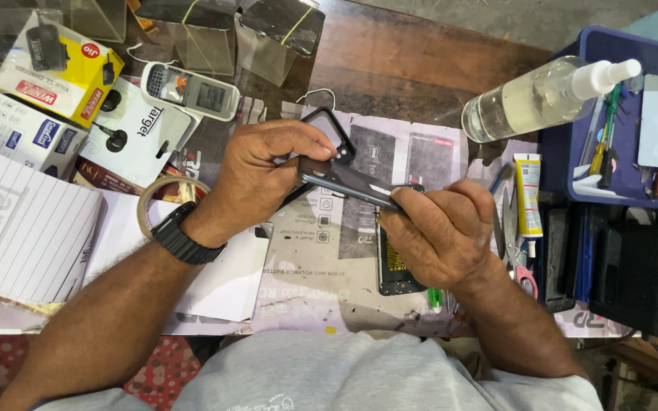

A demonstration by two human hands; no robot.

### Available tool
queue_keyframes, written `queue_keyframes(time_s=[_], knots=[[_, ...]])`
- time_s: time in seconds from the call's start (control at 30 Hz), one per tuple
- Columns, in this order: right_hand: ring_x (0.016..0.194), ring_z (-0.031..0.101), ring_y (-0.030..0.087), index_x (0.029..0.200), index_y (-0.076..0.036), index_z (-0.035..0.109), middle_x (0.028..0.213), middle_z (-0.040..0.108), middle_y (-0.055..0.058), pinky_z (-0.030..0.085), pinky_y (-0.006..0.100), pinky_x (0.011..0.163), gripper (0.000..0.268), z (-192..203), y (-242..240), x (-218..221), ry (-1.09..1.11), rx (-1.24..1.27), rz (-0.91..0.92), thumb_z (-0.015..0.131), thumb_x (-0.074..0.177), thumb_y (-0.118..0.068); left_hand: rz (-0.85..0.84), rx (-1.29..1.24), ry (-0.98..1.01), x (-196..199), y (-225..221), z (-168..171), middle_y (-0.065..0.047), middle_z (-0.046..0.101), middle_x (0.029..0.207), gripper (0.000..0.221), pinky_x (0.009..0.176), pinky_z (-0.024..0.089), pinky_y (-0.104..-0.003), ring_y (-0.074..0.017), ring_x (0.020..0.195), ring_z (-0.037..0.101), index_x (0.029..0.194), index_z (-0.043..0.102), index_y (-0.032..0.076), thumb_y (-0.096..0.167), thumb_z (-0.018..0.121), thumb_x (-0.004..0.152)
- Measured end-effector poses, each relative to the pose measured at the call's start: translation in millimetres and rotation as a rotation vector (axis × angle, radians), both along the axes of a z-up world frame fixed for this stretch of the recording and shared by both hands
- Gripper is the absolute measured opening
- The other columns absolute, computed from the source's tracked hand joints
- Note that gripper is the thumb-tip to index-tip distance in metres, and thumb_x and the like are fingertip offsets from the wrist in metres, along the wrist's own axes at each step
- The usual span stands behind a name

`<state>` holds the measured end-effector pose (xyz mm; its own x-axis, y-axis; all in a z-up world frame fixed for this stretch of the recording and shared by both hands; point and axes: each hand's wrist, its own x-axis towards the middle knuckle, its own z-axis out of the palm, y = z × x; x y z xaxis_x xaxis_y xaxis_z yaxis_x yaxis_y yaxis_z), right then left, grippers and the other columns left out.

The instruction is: The person removes the back cover of a smartphone, detaches internal components and cables by hand, and uses a plastic pry tool to separate parts on a repair bench.

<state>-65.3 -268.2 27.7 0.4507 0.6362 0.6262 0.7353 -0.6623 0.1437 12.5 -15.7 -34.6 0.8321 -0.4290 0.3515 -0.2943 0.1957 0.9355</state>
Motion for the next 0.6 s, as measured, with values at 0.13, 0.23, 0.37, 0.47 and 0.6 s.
queue_keyframes(time_s=[0.13, 0.23, 0.37, 0.47, 0.6], knots=[[0.091, 0.059, 0.02, 0.099, -0.008, 0.072, 0.108, 0.071, 0.009, 0.045, 0.039, 0.084, 0.014, -0.7, -0.5, 1.0, -0.002, 0.004, 0.004, 0.083, 0.093, -0.014, 0.0, 0.014, 0.005, -0.3, 1.2, 0.4, -0.008, 0.075, 0.111, 0.04, 0.091, 0.06, -0.027, -0.0161, 0.105, 0.073, 0.105, 0.074, 0.007, -0.023, 0.06, 0.082], [0.09, 0.059, 0.02, 0.099, -0.008, 0.073, 0.107, 0.071, 0.009, 0.045, 0.039, 0.083, 0.014, -1.7, -0.2, 2.8, -0.008, 0.013, 0.012, 0.082, 0.091, -0.015, -0.002, 0.013, -0.005, -0.1, 1.7, 0.8, -0.008, 0.074, 0.111, 0.042, 0.091, 0.059, -0.027, -0.0162, 0.105, 0.072, 0.105, 0.074, 0.006, -0.023, 0.058, 0.08], [0.09, 0.059, 0.02, 0.099, -0.008, 0.073, 0.108, 0.07, 0.008, 0.045, 0.039, 0.083, 0.016, -2.5, -0.2, 2.3, -0.002, 0.016, 0.007, 0.084, 0.092, -0.016, -0.006, 0.012, -0.013, 0.4, 2.1, 0.6, -0.009, 0.074, 0.112, 0.044, 0.091, 0.059, -0.027, -0.0163, 0.105, 0.072, 0.106, 0.074, 0.006, -0.023, 0.054, 0.079], [0.09, 0.058, 0.02, 0.099, -0.008, 0.073, 0.108, 0.07, 0.008, 0.045, 0.039, 0.083, 0.016, -3.0, -0.3, 3.5, -0.008, 0.019, 0.013, 0.084, 0.092, -0.016, -0.008, 0.004, -0.011, 0.0, 2.1, 0.4, -0.009, 0.074, 0.112, 0.045, 0.091, 0.059, -0.027, -0.0164, 0.105, 0.072, 0.106, 0.073, 0.006, -0.023, 0.054, 0.078], [0.09, 0.058, 0.02, 0.099, -0.007, 0.072, 0.108, 0.07, 0.009, 0.044, 0.039, 0.082, 0.016, -2.0, -0.5, 4.1, 0.0, 0.019, 0.02, 0.085, 0.092, -0.015, -0.005, 0.009, -0.007, 0.4, 2.0, 0.3, -0.009, 0.074, 0.111, 0.043, 0.09, 0.059, -0.027, -0.0165, 0.105, 0.072, 0.106, 0.074, 0.006, -0.023, 0.056, 0.079]])
